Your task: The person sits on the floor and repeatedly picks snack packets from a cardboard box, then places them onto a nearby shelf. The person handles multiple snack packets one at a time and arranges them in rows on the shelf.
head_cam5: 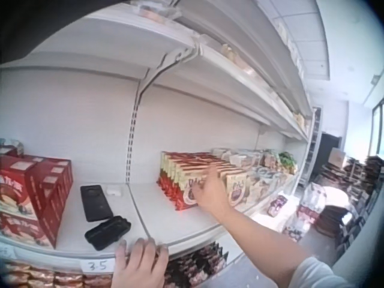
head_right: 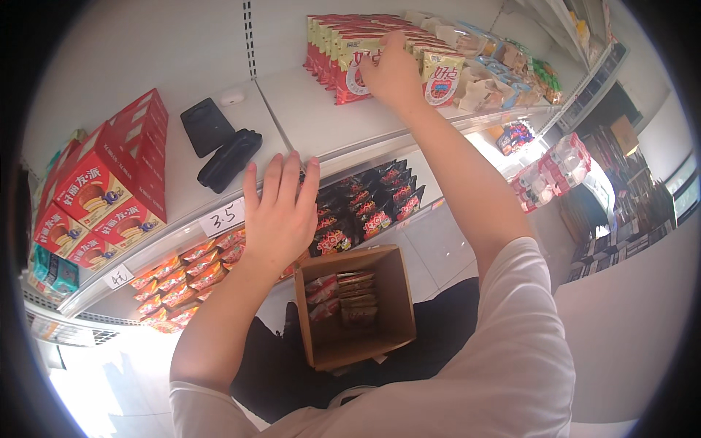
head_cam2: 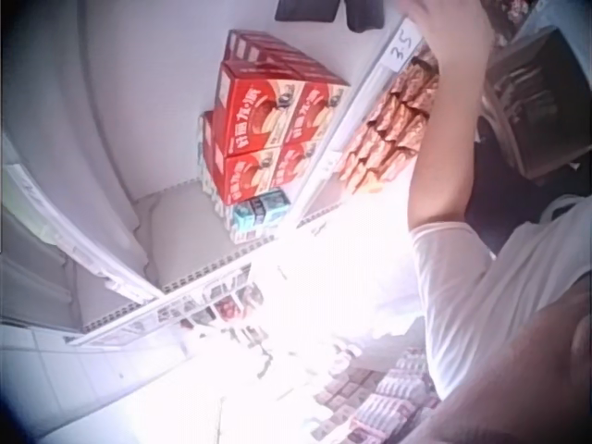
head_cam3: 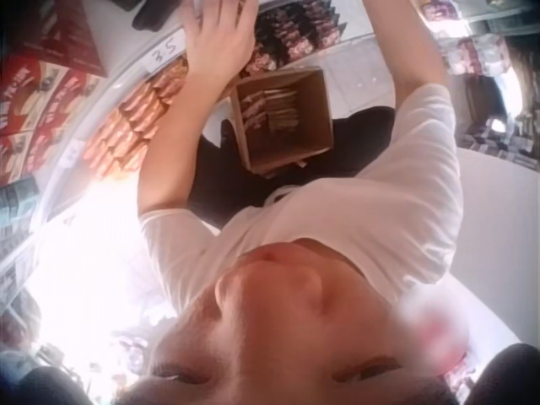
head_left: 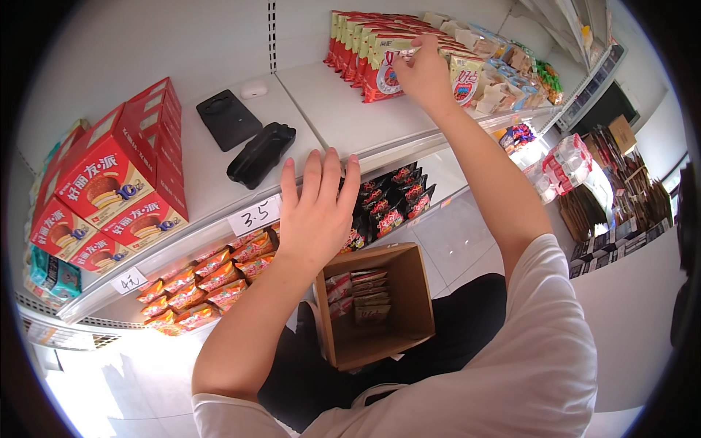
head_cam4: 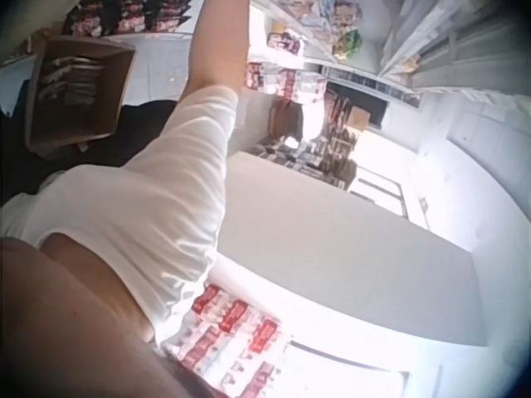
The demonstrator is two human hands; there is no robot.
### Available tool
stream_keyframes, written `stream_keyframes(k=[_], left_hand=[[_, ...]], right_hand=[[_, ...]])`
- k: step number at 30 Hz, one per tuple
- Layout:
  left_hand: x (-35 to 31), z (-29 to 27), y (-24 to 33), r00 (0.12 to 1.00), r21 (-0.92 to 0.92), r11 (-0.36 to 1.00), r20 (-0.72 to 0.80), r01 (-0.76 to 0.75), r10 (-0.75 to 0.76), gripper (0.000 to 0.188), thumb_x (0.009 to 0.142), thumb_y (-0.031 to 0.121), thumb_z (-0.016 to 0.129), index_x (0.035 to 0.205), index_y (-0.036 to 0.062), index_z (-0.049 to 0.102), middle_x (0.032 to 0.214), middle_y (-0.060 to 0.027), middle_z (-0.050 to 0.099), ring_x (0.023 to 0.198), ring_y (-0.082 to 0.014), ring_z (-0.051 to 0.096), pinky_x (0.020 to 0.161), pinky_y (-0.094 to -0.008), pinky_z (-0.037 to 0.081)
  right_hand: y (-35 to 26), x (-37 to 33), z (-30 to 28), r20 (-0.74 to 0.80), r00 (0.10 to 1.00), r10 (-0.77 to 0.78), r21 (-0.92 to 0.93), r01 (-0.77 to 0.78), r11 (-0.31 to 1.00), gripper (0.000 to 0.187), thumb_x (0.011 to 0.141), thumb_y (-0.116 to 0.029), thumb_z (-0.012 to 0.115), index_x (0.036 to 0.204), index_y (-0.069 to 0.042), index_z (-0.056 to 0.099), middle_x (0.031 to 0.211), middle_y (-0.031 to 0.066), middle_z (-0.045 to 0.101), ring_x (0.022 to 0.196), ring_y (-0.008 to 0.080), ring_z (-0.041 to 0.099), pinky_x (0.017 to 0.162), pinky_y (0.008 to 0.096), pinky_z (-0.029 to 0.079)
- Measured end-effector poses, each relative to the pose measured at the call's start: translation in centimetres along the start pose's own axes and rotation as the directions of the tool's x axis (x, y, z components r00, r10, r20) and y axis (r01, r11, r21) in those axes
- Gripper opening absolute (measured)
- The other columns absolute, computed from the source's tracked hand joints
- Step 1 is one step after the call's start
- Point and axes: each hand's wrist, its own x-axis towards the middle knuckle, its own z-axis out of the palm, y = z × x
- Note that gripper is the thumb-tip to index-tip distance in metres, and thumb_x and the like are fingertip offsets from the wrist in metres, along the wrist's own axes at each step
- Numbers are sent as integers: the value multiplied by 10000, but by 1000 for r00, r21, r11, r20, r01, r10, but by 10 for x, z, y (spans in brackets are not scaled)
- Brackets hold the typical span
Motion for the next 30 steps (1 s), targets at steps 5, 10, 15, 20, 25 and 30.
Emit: stream_keyframes(k=[5,10,15,20,25,30], left_hand=[[0,0,-2,1000,-13,1000,9,3,-3,612,805,170,728,1400,76,620,1405,-154,598,1323,-336,552,1172,-631,321],[0,-1,-2,1000,-27,1000,2,-6,6,591,810,170,715,1387,75,634,1399,-154,605,1314,-332,559,1170,-632,328],[-1,0,-3,1000,-21,1000,2,-7,7,596,815,169,700,1400,79,627,1405,-150,606,1316,-333,558,1170,-631,342],[-1,3,-3,1000,-42,999,-27,-10,9,599,800,158,718,1388,77,637,1412,-141,601,1311,-326,565,1174,-630,335],[0,-1,-4,1000,-60,998,-4,-10,10,595,786,138,730,1372,77,646,1448,-157,579,1356,-338,549,1183,-642,327],[-5,-12,-2,999,-197,980,-46,-30,22,525,787,104,720,1307,55,671,1457,-189,579,1433,-359,518,1220,-668,287]], right_hand=[[-31,-20,4,264,959,104,-190,-54,980,629,872,-483,798,1149,25,550,932,245,753,925,445,753,827,505,594],[-25,-8,3,282,942,184,-235,-118,965,634,869,-489,801,1130,32,550,965,275,752,952,454,751,830,517,598],[-20,-12,2,278,952,132,-232,-67,970,608,879,-478,793,1106,36,562,953,273,749,938,450,751,823,511,593],[-13,-18,-2,246,968,51,-178,-6,984,526,910,-440,764,1115,10,586,893,222,739,871,426,748,788,506,581],[-44,-60,-41,232,967,-103,34,98,995,280,927,-217,753,1070,-36,595,674,116,622,616,288,652,598,420,491],[-78,-131,-84,631,720,-291,395,25,918,194,931,-105,730,809,-25,602,554,82,553,481,227,556,515,372,421]])
